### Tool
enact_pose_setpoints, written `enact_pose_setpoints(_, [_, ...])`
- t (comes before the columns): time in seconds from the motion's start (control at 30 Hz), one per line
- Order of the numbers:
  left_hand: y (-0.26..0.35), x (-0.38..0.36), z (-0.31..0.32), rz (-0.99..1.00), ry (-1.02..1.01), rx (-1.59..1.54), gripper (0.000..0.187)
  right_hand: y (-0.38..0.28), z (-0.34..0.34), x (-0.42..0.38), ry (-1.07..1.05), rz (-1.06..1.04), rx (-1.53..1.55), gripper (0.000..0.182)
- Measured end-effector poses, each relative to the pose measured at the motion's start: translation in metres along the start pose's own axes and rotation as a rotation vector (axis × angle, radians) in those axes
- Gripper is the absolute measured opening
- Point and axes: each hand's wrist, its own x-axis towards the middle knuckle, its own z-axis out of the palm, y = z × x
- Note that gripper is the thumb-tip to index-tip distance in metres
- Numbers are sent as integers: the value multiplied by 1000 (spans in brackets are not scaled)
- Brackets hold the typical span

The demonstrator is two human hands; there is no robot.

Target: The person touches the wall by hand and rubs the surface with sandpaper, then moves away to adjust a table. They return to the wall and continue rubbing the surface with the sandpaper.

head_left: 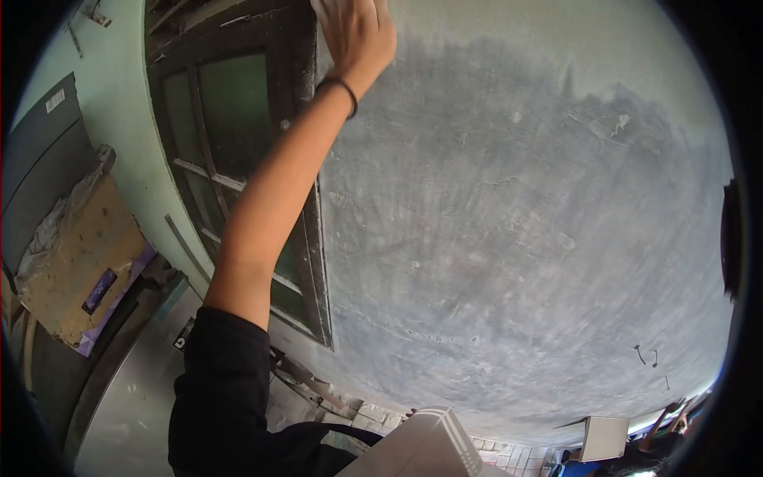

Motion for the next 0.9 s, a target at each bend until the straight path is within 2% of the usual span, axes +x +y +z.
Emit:
enact_pose_setpoints(0.07, [4, -7, -4, 20, -27, 7, 57, 7, -7, -7, 6, 19, -28, 57])
enact_pose_setpoints(0.2, [-1, 42, 8, -1, -6, 65, 58, 27, -16, -13, 11, 57, -87, 56])
enact_pose_setpoints(0.23, [-2, 47, 11, -1, 27, 61, 58, 43, -20, -17, 38, -234, -176, 55])
enact_pose_setpoints(0.27, [-1, 49, 12, 11, 70, 51, 58, 26, -20, -21, 66, -536, -250, 55])
enact_pose_setpoints(0.3, [-2, 43, 11, 13, 80, 44, 58, 6, -26, -20, 14, -165, -137, 53])
enact_pose_setpoints(0.33, [0, 32, 8, 17, 78, 42, 58, 6, -25, -21, 15, -164, -132, 53])
enact_pose_setpoints(0.4, [7, 3, 0, -55, -4, -15, 59, 7, -20, -15, 15, 170, 17, 52])
enact_pose_setpoints(0.43, [10, -13, -5, -55, -73, -32, 59, 12, -24, -20, 17, 167, 21, 52])
enact_pose_setpoints(0.53, [9, -2, -3, -27, -65, 37, 59, 26, -17, -6, -11, 31, -64, 53])
enact_pose_setpoints(0.6, [5, 37, 5, -42, -55, 60, 59, 31, -21, -7, 24, 185, -10, 54])
enact_pose_setpoints(0.63, [2, 56, 12, -5, 15, 66, 60, 62, -17, -3, 70, 204, 116, 54])
enact_pose_setpoints(0.67, [0, 65, 15, 28, 76, 75, 60, 64, -20, -1, 69, 224, 99, 54])
enact_pose_setpoints(0.73, [0, 64, 15, 4, 41, 49, 60, 56, -23, 2, 128, -152, -83, 55])
enact_pose_setpoints(0.87, [1, 60, 15, 4, -19, 61, 61, 32, -34, 7, 162, -211, 42, 56])
enact_pose_setpoints(0.9, [4, 59, 13, -8, -14, 45, 61, 28, -44, 7, 170, -71, 78, 56])
